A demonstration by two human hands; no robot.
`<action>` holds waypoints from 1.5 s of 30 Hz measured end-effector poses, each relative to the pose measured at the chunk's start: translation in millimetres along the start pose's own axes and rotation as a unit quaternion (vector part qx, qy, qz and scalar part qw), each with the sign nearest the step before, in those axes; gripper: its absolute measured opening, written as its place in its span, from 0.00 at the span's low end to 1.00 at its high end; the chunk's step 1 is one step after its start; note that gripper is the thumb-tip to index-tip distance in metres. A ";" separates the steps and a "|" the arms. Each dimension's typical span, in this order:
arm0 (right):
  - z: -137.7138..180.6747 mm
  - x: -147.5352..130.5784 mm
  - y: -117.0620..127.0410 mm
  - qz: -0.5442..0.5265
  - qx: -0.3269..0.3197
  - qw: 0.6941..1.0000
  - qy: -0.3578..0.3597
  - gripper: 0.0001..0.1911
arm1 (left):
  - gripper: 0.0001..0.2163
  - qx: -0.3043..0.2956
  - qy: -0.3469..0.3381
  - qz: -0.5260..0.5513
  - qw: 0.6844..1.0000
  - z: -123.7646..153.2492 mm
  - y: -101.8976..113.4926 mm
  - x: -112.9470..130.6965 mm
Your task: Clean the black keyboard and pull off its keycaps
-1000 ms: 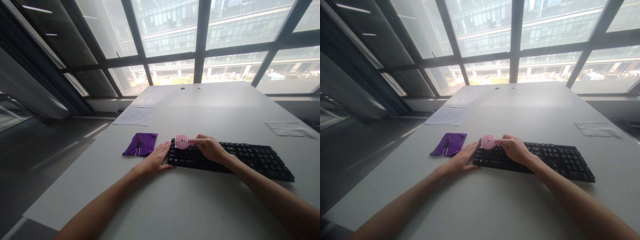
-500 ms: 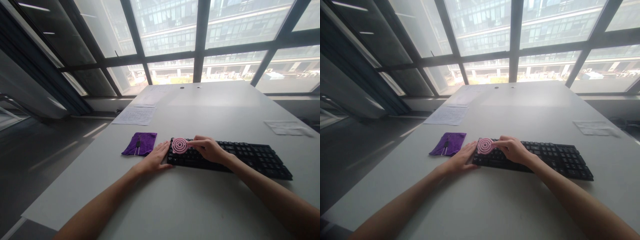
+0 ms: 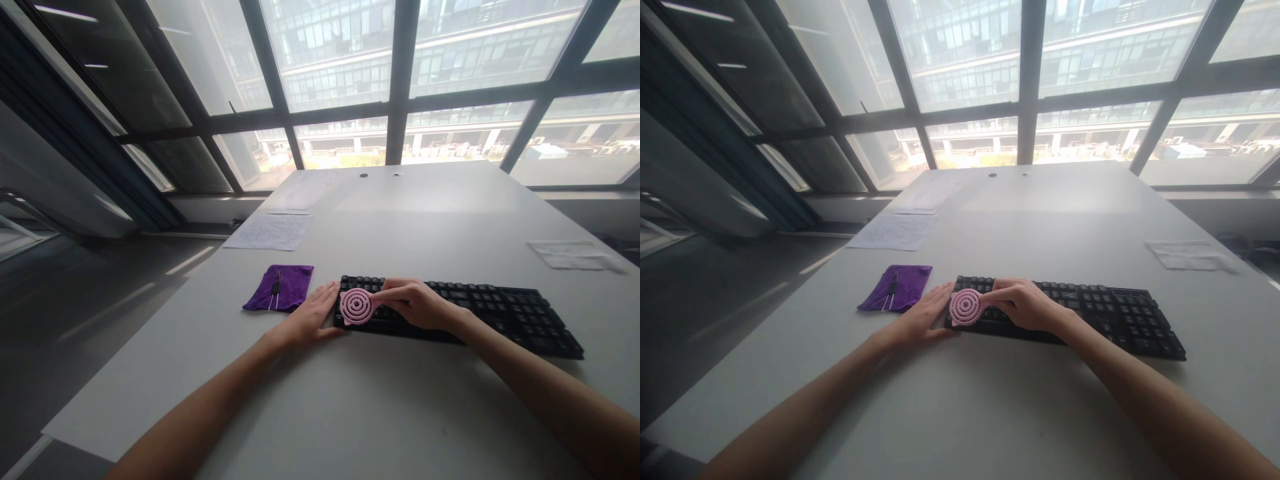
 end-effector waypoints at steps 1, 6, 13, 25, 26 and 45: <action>0.2 -1.0 -1.4 0.001 -0.003 1.000 0.002 0.15 | 0.48 -0.002 0.002 0.002 1.000 -0.2 0.7 0.7; -0.3 -4.2 -5.9 0.033 -0.005 0.999 0.007 0.16 | 0.48 -0.004 -0.001 0.007 1.000 -0.7 0.6 0.7; -1.2 -3.1 -1.1 0.026 0.009 1.000 0.000 0.16 | 0.47 0.001 0.002 0.008 1.000 -0.3 1.1 0.5; 0.3 8.4 9.3 0.031 0.048 0.998 -0.014 0.17 | 0.47 0.017 -0.013 -0.004 1.000 1.0 -3.6 -3.7; 0.6 8.3 9.7 0.022 0.042 0.999 -0.015 0.17 | 0.47 0.016 -0.013 -0.003 1.000 1.1 -3.9 -3.9; 2.1 0.4 10.1 -0.013 -0.036 0.999 -0.013 0.15 | 0.48 0.006 -0.007 -0.002 1.000 0.7 -3.7 -4.6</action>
Point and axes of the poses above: each hand's wrist, its own z-axis away from the middle knuckle, its own y-axis out of the back of the hand, x = y × z, the point moved 4 cm from there along -z, towards the middle knuckle, and after that the axes turned 5 degrees about -y, right-handed, at the moved point
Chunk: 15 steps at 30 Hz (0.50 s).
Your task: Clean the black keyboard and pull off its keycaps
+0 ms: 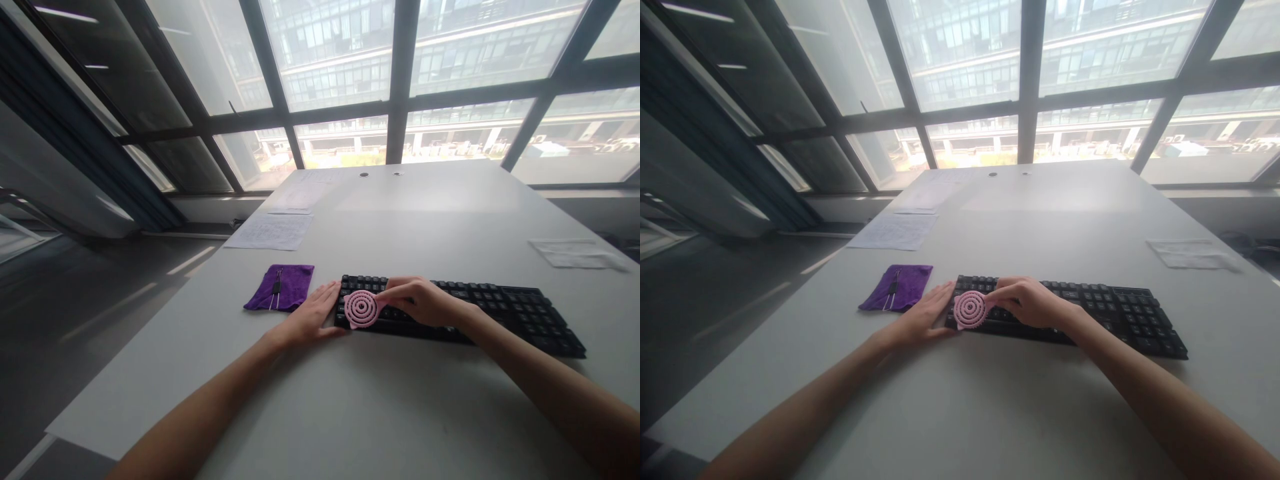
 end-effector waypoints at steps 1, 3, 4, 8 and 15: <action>0.0 0.8 0.4 0.001 0.004 1.000 -0.001 0.15 | 0.48 0.001 -0.003 0.001 1.000 -0.1 0.1 0.0; 0.2 3.7 1.9 0.004 0.016 1.000 -0.005 0.16 | 0.48 0.001 -0.006 0.002 1.000 -0.7 0.6 0.6; 0.4 5.2 2.9 0.005 0.022 1.000 -0.007 0.16 | 0.48 0.000 -0.005 0.003 1.000 -1.0 1.1 1.1; 1.0 6.4 4.7 -0.006 0.020 1.000 -0.002 0.16 | 0.48 -0.006 0.000 0.001 1.000 -2.0 2.9 3.4; 0.4 0.9 2.2 -0.021 -0.003 1.000 -0.004 0.15 | 0.48 -0.007 0.003 -0.003 1.000 -1.3 1.7 2.2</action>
Point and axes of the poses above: each hand's wrist, its own z-axis away from the middle knuckle, its own y-axis out of the back of the hand, x = y × z, the point moved 4 cm from there along -z, towards the middle knuckle, and after that the axes turned 5 degrees about -y, right-handed, at the moved point
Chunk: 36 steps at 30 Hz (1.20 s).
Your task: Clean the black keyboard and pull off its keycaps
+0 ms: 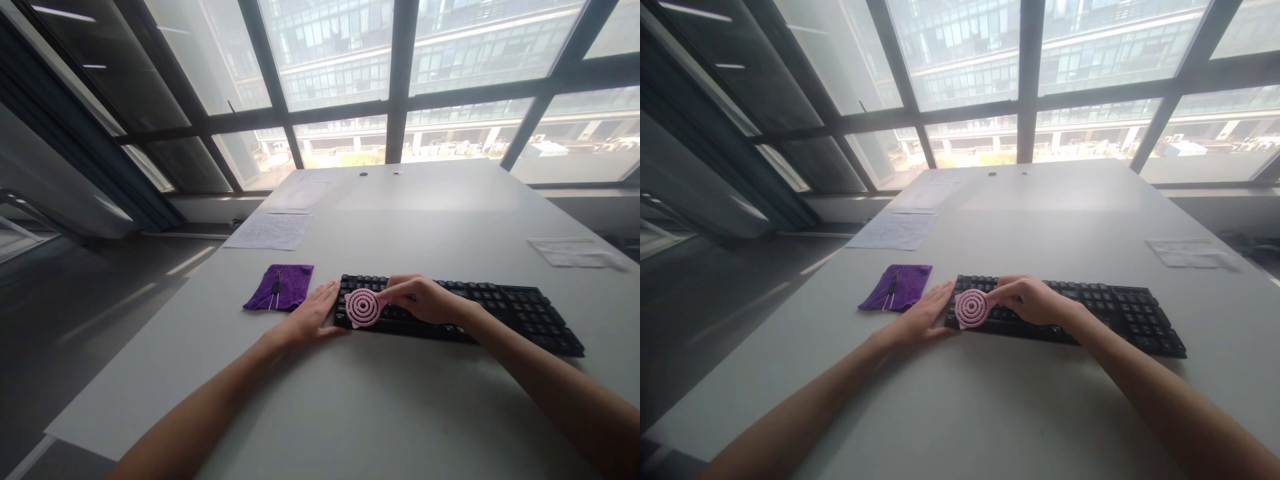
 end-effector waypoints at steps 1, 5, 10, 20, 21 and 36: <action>-0.3 -0.5 -0.4 0.001 -0.002 1.000 -0.001 0.15 | 0.48 0.001 0.000 0.000 1.000 0.1 0.0 -0.2; -1.2 -3.1 -0.5 0.006 -0.007 1.000 0.005 0.15 | 0.49 -0.001 0.005 0.003 1.000 0.3 0.8 0.1; -1.4 -1.8 3.1 0.017 -0.004 1.000 0.006 0.14 | 0.48 -0.003 0.001 -0.001 1.000 0.4 -0.5 -1.3; 0.6 5.9 3.6 0.008 0.004 1.000 -0.007 0.16 | 0.48 0.003 -0.005 -0.001 1.000 0.6 0.0 0.8; 0.6 6.8 3.7 0.009 0.004 1.000 -0.011 0.16 | 0.48 0.004 -0.006 0.000 1.000 0.7 0.1 0.9; -0.5 16.7 9.3 0.026 0.063 0.997 -0.026 0.16 | 0.47 0.023 -0.022 0.001 0.999 2.0 -1.4 -2.8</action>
Point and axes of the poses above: each hand's wrist, its own z-axis away from the middle knuckle, its own y-axis out of the back of the hand, x = y × z, the point moved 4 cm from there along -z, towards the middle knuckle, and after that the axes turned 5 degrees about -y, right-handed, at the moved point
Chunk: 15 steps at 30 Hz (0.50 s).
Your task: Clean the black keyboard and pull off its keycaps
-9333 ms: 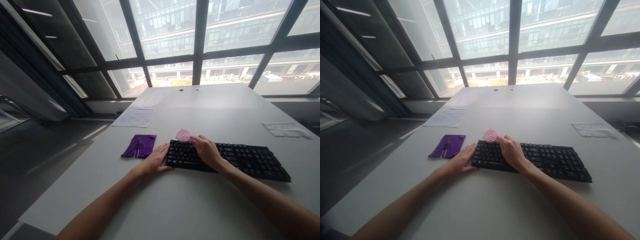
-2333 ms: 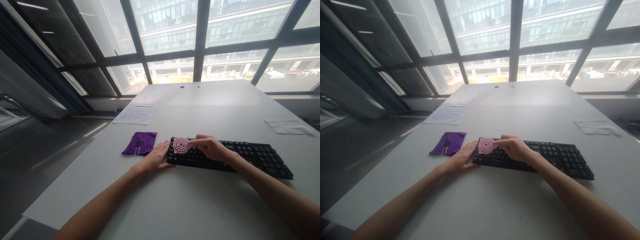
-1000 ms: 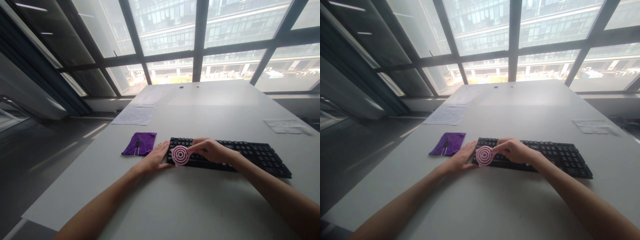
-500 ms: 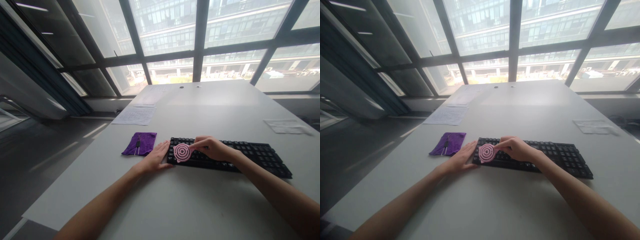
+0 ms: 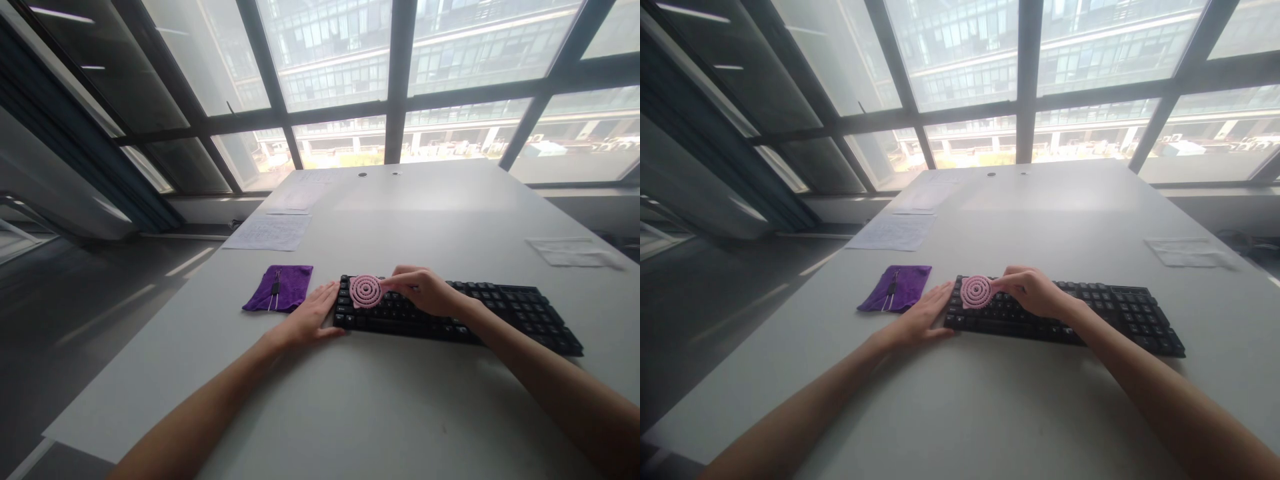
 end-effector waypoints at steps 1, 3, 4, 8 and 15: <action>0.2 -0.9 -1.3 -0.003 -0.009 1.000 0.002 0.16 | 0.47 -0.001 0.001 0.000 1.000 -0.1 0.1 0.1; 0.3 -1.3 -3.3 0.002 -0.018 1.000 0.005 0.16 | 0.47 -0.006 0.005 -0.001 1.000 -0.6 0.5 0.7; 0.2 -0.6 -3.5 0.008 -0.012 1.000 0.005 0.16 | 0.47 -0.010 0.007 -0.002 1.000 -0.9 0.7 1.2; -0.7 6.0 -1.7 0.036 0.024 0.999 -0.001 0.16 | 0.46 -0.008 0.005 -0.002 1.000 -1.5 1.8 2.6; 0.6 6.5 2.2 0.028 0.038 0.999 -0.017 0.15 | 0.46 -0.010 0.005 -0.003 1.000 -0.3 0.7 1.2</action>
Point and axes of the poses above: each hand's wrist, its own z-axis away from the middle knuckle, its own y-axis out of the back of the hand, x = y × z, the point moved 4 cm from there along -z, towards the middle knuckle, and after that the axes turned 5 degrees about -y, right-handed, at the moved point
